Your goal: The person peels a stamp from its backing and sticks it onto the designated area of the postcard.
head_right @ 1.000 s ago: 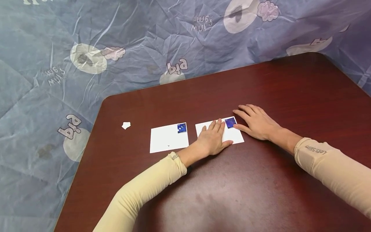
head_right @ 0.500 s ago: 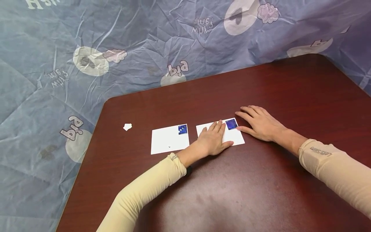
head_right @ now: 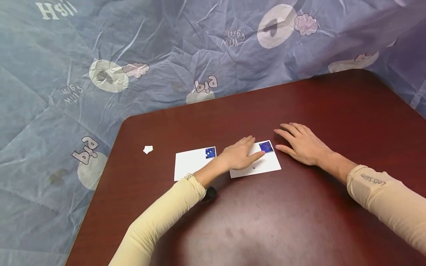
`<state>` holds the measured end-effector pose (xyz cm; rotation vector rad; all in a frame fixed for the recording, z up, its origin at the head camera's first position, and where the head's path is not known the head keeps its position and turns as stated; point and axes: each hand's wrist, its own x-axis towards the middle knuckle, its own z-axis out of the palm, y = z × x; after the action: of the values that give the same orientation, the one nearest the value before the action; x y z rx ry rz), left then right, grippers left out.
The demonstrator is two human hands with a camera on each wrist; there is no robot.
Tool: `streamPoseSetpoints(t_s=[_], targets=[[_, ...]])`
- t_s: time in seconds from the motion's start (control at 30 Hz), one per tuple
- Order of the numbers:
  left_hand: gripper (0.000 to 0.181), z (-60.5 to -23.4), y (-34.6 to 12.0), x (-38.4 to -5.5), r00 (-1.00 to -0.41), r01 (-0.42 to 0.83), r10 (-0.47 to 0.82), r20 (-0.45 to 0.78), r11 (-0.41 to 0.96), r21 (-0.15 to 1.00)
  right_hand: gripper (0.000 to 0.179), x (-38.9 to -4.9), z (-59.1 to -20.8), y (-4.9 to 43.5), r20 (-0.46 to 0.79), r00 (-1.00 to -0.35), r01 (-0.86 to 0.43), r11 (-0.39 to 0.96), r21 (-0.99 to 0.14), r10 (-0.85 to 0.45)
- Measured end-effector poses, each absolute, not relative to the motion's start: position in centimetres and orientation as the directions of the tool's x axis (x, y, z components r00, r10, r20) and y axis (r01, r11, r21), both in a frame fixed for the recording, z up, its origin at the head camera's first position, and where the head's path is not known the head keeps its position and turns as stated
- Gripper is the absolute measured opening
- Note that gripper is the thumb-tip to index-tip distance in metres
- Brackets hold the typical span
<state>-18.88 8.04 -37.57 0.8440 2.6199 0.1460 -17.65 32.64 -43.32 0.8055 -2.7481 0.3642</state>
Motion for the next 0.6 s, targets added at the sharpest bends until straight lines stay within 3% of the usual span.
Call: streamPoseSetpoints(t_s=[0.13,0.27,0.4,0.6], targets=[[0.071,-36.5,5.8,-20.6,-0.794,0.497,0.558,-0.239,0.824,0.274,0.054,-18.8,-42.9,32.4,0.279,-0.86,-0.486,0.853,-0.188,-0.428],[0.071,-35.6,3.2,-22.6,-0.845,0.431,0.502,-0.182,0.843,0.323,0.058,-20.6,-41.9,32.1,0.188,-0.929,-0.363,0.885,-0.291,-0.32],[0.071,-35.6,1.0,-23.9,-0.87,0.399,0.463,-0.169,0.863,0.308,0.065,-21.8,-40.8,31.9,0.088,-0.969,-0.247,0.89,-0.383,-0.231],[0.071,-35.4,-1.6,-24.8,-0.903,0.348,0.399,-0.16,0.897,0.274,0.071,-23.5,-38.8,31.1,0.035,-0.986,-0.164,0.889,-0.428,-0.164]])
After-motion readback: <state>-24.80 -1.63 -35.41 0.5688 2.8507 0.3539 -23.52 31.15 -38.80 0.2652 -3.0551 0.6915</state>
